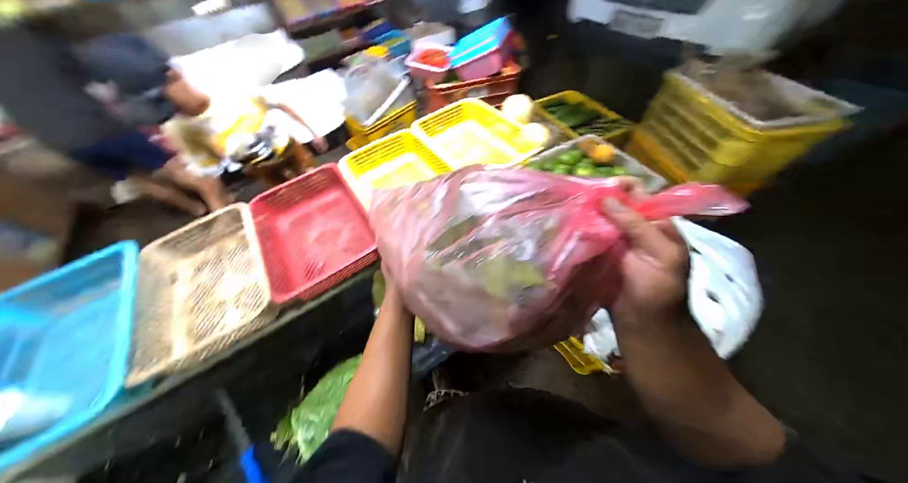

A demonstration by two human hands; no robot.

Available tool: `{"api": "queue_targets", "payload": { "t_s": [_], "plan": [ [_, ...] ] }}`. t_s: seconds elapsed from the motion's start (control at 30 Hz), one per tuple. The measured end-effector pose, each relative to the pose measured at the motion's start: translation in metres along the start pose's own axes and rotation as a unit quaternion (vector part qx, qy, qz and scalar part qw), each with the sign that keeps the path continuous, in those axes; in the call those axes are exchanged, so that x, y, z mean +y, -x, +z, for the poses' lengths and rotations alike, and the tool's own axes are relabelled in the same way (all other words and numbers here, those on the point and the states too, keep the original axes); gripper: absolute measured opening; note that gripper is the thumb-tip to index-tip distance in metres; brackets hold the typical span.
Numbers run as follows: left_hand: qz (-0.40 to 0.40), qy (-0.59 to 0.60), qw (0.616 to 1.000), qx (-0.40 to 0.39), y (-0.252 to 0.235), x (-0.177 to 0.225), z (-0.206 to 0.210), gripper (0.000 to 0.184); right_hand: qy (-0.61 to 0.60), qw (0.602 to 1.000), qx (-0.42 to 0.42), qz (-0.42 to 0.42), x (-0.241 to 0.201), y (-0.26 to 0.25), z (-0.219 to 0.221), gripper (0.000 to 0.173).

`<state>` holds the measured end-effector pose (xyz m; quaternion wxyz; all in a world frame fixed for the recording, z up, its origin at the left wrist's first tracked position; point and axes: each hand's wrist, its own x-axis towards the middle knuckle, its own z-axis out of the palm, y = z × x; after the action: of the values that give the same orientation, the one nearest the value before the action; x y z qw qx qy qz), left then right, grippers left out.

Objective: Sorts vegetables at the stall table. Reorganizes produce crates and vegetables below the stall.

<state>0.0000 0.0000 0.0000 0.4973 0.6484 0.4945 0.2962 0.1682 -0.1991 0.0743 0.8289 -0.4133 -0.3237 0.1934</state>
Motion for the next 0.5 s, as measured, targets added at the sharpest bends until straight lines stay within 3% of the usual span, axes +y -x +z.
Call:
{"api": "queue_targets", "payload": {
  "t_s": [0.03,0.1,0.2,0.3,0.37,0.43,0.5],
  "plan": [
    [-0.006,0.112,0.992,0.053,-0.008,-0.018,-0.013,0.029,0.003,1.0,0.0,-0.008,0.005,-0.005,0.012,0.021],
    [-0.029,0.265,0.961,0.072,-0.02,-0.022,-0.049,0.041,-0.003,1.0,-0.002,-0.023,0.015,-0.019,0.04,0.023],
    [0.017,0.292,0.952,0.095,-0.045,-0.007,-0.093,0.042,-0.034,0.999,-0.003,-0.024,0.031,-0.045,0.084,0.023],
    [0.101,0.21,0.964,0.126,-0.093,-0.004,-0.134,0.04,-0.083,0.996,-0.028,-0.012,0.059,-0.078,0.125,0.022],
    [0.1,0.074,0.981,0.152,-0.135,-0.009,-0.167,0.036,-0.079,0.996,-0.032,0.018,0.087,-0.104,0.15,0.02],
    [0.035,-0.052,0.983,0.173,-0.182,-0.022,-0.196,0.032,-0.051,0.996,-0.009,0.079,0.125,-0.127,0.174,0.018],
    [-0.049,-0.103,0.977,0.181,-0.221,-0.036,-0.22,0.035,-0.032,0.988,0.021,0.149,0.171,-0.147,0.194,0.015]
  ]
}}
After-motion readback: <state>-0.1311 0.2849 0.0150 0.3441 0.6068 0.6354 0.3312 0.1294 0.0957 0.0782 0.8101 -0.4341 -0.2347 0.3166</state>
